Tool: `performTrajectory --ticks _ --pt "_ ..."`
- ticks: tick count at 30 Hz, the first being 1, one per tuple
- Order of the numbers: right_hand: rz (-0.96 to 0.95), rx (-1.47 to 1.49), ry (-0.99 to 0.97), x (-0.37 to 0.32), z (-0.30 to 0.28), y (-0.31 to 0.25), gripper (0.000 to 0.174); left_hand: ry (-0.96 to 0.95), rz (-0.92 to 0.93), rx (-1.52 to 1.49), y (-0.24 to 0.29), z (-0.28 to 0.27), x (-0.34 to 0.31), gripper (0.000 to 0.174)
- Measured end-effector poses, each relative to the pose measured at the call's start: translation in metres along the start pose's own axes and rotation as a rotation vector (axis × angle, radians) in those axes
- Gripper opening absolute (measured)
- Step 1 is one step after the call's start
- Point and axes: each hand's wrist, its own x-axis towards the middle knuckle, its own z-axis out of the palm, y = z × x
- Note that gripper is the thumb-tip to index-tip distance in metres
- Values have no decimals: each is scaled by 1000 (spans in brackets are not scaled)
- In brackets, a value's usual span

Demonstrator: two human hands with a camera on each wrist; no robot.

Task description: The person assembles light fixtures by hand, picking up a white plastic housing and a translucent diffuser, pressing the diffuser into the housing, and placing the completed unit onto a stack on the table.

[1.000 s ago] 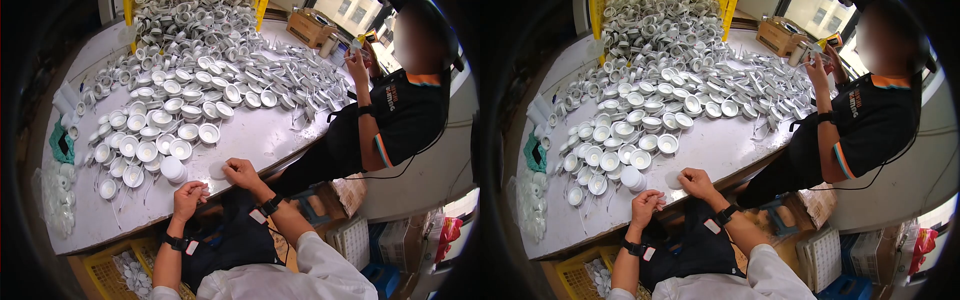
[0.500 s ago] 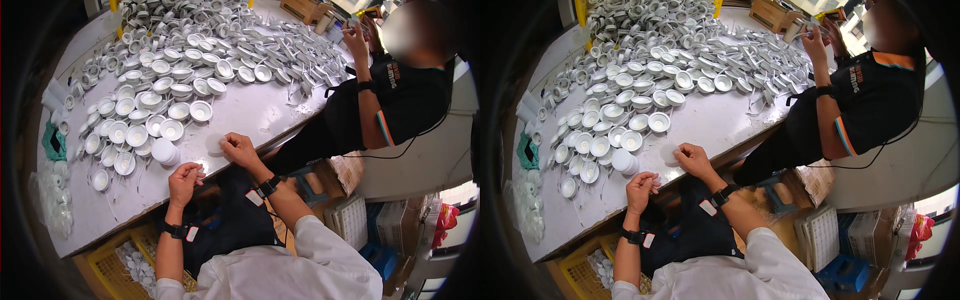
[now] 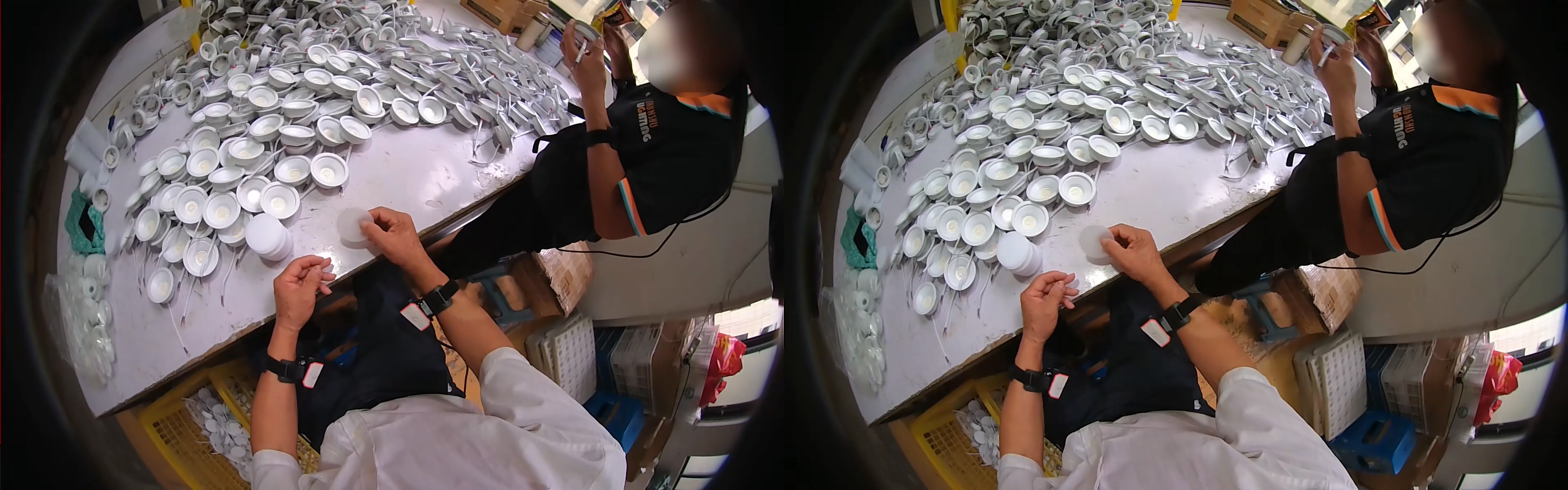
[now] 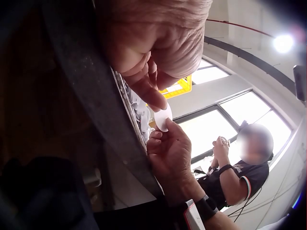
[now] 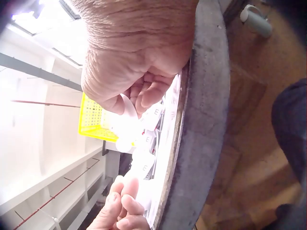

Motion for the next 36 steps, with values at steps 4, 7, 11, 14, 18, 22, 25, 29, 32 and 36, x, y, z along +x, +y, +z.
performTrajectory --ticks 4,7,11,14,18,22,25,29,32,36 --pt "5 13 -15 0 0 0 14 -7 0 -18 -1 0 0 19" --pt "7 6 -10 1 0 5 15 -9 10 -24 -1 1 0 19" --pt "83 55 8 0 0 2 17 -1 2 -17 1 2 -2 19" --pt "101 78 4 0 1 2 17 -6 12 -32 1 1 -2 17" --pt "-20 -58 3 0 1 3 17 -8 8 -20 2 2 -1 18" --pt "32 -16 -6 -1 2 3 17 -15 11 -13 1 2 -2 20" --pt "60 -42 -28 -1 0 3 17 -13 19 -14 -1 1 -1 20" --pt "28 -55 -11 -2 2 -3 17 -12 12 17 1 2 -2 16" --pt "-6 -85 7 -2 3 1 17 -19 20 34 -1 1 -1 17" --pt "-33 -143 -3 -1 5 8 18 -18 16 35 0 1 -1 18"
